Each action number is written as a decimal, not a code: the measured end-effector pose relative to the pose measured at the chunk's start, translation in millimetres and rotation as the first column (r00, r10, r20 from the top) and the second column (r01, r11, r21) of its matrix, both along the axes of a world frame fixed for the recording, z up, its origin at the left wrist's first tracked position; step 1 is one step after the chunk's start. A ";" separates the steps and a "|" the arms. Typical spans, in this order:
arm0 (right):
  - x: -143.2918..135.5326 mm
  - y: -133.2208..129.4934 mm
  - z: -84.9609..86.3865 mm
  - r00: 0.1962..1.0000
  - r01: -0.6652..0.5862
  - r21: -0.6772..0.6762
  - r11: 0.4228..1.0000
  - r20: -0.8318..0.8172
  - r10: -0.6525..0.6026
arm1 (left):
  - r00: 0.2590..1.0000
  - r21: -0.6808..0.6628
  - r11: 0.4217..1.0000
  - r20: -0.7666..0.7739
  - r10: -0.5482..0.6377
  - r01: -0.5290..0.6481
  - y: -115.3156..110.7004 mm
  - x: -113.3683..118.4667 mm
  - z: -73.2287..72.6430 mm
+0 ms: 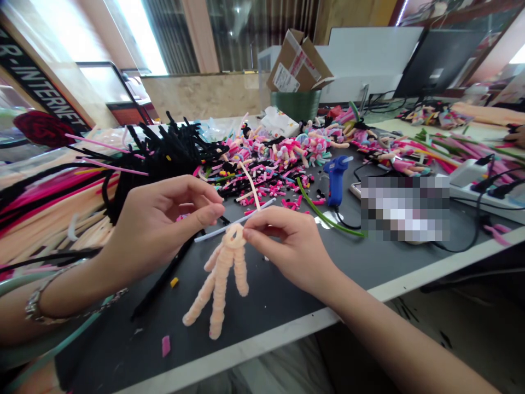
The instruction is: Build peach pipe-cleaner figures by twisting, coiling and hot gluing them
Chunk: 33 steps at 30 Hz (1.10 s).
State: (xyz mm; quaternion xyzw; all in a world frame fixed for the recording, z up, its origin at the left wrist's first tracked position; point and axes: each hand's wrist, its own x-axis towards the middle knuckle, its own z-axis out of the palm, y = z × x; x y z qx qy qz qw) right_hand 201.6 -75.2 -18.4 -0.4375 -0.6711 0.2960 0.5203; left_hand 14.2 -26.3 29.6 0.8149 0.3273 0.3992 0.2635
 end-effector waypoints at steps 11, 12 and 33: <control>0.6 0.3 -0.7 0.999 0.003 0.014 1.000 -0.038 -0.003 | 0.969 -0.075 0.991 -0.216 -0.120 0.106 -2.3 -2.1 2.2; 0.5 0.2 -0.5 0.999 0.006 0.016 1.000 -0.040 -0.006 | 0.967 -0.076 0.991 -0.222 -0.123 0.108 -2.7 -2.1 2.0; 0.3 0.8 1.3 0.994 0.076 0.028 0.997 -0.078 -0.073 | 0.870 -0.453 0.860 -0.296 -0.394 0.235 5.1 2.7 -19.8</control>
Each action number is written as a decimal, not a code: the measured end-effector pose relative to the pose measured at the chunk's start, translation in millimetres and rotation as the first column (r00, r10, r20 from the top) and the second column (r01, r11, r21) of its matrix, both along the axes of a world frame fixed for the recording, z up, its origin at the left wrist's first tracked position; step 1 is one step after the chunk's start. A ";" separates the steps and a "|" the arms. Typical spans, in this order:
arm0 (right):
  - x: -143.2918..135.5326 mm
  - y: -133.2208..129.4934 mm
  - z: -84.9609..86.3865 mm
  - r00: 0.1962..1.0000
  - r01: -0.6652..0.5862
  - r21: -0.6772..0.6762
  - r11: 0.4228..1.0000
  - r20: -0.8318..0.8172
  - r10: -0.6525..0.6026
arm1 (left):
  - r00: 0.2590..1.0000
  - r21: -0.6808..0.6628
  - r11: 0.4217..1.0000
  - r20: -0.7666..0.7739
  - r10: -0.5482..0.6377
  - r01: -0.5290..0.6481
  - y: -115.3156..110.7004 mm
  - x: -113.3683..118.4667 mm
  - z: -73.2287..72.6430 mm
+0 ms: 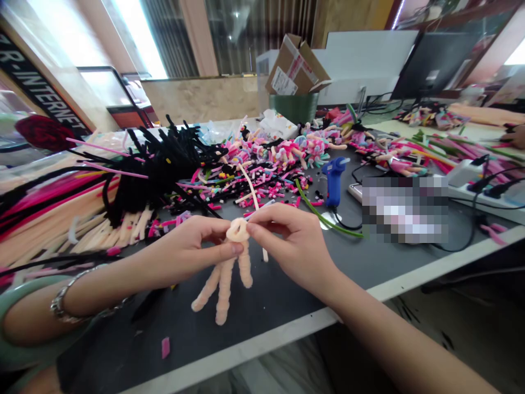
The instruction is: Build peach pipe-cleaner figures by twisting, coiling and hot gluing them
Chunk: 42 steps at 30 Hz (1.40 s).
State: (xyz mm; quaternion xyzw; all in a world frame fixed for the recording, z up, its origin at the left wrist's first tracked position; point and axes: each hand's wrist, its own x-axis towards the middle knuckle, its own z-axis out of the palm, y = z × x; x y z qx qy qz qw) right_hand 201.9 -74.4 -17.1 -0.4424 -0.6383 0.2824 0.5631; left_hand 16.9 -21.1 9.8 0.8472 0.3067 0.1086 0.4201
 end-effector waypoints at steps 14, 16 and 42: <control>4.2 -2.7 2.4 0.995 -0.052 0.101 0.993 -0.083 0.061 | 0.904 -0.511 0.801 0.419 -0.084 0.311 2.4 0.4 -7.0; 4.0 -3.1 2.3 0.995 -0.054 0.152 0.987 -0.073 0.065 | 0.898 -0.509 0.799 0.431 -0.085 0.320 3.3 -0.6 -7.8; -1.7 -10.3 -2.0 0.961 -0.214 0.219 0.952 -0.128 0.245 | 0.938 -0.503 0.837 0.344 -0.036 0.216 -0.4 -6.2 -5.7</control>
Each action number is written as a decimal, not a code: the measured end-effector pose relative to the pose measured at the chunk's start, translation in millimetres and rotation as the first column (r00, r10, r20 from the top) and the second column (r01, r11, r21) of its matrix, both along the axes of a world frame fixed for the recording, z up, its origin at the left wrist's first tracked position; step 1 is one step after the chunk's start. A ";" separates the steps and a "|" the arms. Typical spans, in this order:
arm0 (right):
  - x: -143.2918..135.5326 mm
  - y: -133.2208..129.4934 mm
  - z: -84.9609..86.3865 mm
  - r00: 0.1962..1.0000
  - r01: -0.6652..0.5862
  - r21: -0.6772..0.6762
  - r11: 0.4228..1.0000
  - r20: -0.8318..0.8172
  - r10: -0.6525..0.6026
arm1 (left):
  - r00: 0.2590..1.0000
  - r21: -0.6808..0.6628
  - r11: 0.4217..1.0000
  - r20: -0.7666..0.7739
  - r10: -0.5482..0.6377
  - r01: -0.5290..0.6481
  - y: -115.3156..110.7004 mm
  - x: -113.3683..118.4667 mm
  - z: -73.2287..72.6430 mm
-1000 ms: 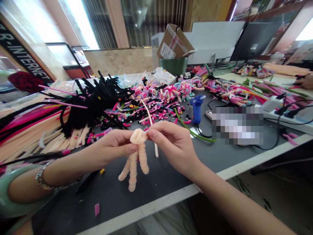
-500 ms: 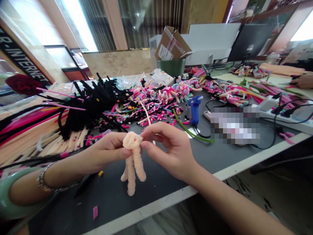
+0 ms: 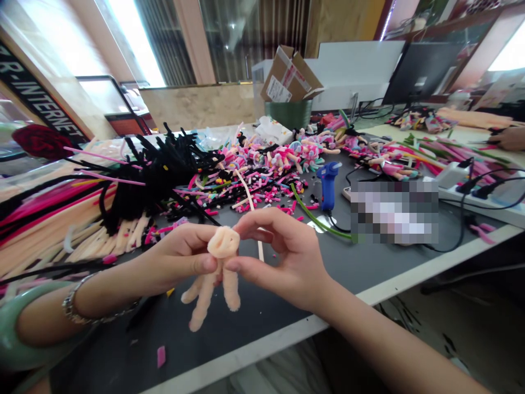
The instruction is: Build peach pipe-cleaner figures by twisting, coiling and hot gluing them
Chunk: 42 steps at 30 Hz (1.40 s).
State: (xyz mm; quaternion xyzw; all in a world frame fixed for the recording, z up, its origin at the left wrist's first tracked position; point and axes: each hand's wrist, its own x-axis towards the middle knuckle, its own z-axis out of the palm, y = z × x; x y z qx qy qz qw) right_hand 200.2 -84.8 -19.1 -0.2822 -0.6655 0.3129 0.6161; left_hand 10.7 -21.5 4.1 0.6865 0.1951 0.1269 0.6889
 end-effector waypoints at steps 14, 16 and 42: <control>2.7 -3.6 -0.8 0.992 0.046 0.048 0.998 0.116 -0.051 | 0.998 0.068 0.996 -0.027 0.054 -0.052 1.6 -3.0 -6.6; 3.0 -3.9 -1.2 0.990 0.058 0.049 0.997 0.129 -0.064 | 0.998 0.045 0.997 -0.031 0.060 -0.058 0.9 -2.2 -6.4; 9.3 -3.9 -7.6 0.961 0.112 0.191 0.975 0.230 -0.156 | 0.992 -0.294 0.956 0.122 0.041 -0.003 -1.3 2.7 -9.0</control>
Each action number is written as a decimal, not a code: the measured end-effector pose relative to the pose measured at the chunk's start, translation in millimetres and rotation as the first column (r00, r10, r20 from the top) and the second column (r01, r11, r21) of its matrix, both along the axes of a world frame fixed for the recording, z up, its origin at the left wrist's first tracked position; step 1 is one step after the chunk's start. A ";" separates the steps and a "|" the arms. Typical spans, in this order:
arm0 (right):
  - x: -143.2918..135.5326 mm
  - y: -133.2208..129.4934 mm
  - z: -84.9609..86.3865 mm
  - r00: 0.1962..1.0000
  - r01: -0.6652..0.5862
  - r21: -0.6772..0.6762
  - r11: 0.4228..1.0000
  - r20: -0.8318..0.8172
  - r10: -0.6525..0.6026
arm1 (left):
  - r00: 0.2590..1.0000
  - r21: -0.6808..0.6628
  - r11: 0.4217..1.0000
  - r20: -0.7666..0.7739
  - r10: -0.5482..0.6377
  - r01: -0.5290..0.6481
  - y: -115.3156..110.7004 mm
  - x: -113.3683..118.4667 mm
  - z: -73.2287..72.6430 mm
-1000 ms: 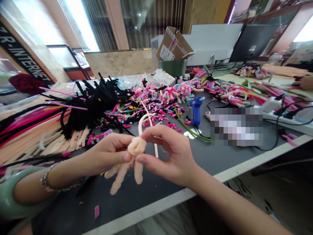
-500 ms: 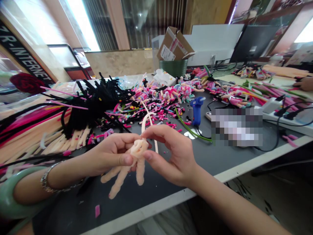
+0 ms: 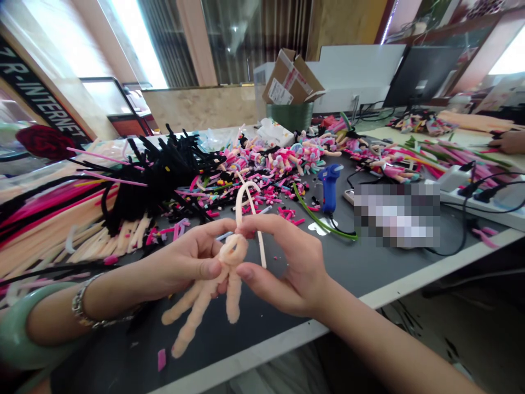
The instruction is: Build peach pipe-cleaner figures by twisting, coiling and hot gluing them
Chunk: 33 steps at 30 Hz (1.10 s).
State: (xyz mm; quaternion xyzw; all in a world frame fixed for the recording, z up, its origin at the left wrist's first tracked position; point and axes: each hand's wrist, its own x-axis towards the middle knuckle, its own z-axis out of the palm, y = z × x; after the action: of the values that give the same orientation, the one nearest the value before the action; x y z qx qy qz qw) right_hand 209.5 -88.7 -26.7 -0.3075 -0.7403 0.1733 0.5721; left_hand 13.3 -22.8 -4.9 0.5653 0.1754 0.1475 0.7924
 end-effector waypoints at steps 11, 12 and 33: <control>0.2 3.5 -1.1 0.999 -0.033 0.020 0.999 -0.003 0.033 | 0.998 -0.033 0.999 0.058 0.000 0.002 0.5 2.2 -1.3; 0.4 3.3 -1.0 0.999 -0.033 0.012 0.999 -0.002 0.033 | 0.998 -0.023 1.000 0.057 0.004 -0.003 0.4 2.6 -1.4; 4.8 7.6 10.7 0.992 0.062 0.086 0.994 0.106 -0.071 | 0.993 0.174 0.977 0.036 0.117 -0.121 4.0 3.6 -11.3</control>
State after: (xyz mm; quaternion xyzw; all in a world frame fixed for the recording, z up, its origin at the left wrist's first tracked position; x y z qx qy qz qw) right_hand 214.3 -81.0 -16.0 -0.3171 -0.7665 0.1061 0.5484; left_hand 16.9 -18.8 -16.2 0.6195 0.1850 0.2168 0.7314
